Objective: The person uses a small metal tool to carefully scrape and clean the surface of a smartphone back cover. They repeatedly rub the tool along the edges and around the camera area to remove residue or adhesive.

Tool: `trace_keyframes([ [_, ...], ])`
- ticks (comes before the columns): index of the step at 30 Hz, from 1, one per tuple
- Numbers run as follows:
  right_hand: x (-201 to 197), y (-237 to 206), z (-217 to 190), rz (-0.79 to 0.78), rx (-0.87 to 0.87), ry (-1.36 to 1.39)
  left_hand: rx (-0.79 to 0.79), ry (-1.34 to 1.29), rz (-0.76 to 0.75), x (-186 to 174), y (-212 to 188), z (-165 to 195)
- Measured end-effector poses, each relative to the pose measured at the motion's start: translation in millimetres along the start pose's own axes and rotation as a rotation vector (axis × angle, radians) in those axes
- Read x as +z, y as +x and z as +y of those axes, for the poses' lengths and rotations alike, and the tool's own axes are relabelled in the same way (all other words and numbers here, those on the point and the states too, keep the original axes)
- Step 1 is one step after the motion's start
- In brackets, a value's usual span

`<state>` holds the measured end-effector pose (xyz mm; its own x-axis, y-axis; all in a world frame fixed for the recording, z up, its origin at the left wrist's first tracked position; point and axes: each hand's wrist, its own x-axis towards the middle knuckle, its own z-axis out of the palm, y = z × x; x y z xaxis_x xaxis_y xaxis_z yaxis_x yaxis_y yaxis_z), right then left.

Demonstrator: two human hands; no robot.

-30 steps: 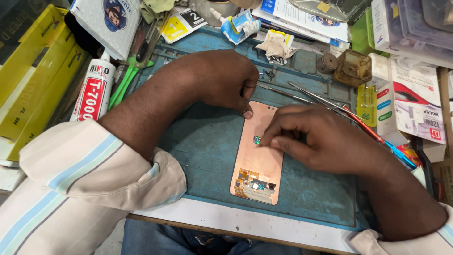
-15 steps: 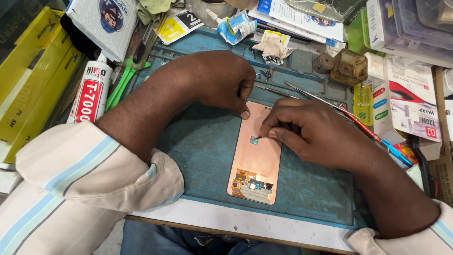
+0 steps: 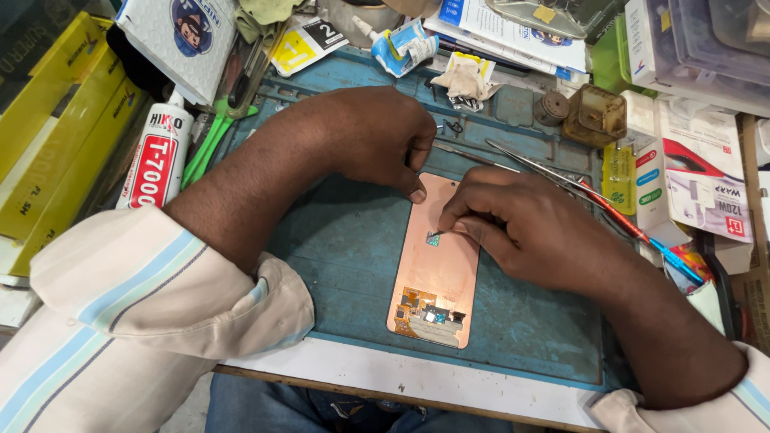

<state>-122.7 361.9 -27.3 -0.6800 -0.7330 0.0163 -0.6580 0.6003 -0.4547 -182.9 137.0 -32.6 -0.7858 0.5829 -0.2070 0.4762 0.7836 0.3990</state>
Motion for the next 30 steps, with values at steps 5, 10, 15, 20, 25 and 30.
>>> trace_keyframes([
  [5,-2.1,-2.6,0.0,-0.06,0.001,0.009,0.011,0.009,0.005,-0.2,-0.4,0.8],
  [10,0.8,-0.8,1.6,-0.002,0.016,0.016,-0.024,0.008,-0.01,-1.4,0.0,2.1],
  [15,2.3,-2.9,3.9,-0.026,-0.03,0.015,-0.007,0.005,0.006,-0.8,-0.2,2.4],
  [20,3.2,-2.2,4.8,0.004,-0.045,-0.007,-0.026,0.003,-0.007,0.6,0.3,1.7],
  [25,0.5,-3.4,2.8,-0.04,-0.049,0.009,0.014,0.006,0.011,1.3,1.1,-0.1],
  [30,1.1,-1.9,0.9,-0.042,-0.011,-0.021,0.001,-0.001,-0.004,1.4,1.7,0.2],
])
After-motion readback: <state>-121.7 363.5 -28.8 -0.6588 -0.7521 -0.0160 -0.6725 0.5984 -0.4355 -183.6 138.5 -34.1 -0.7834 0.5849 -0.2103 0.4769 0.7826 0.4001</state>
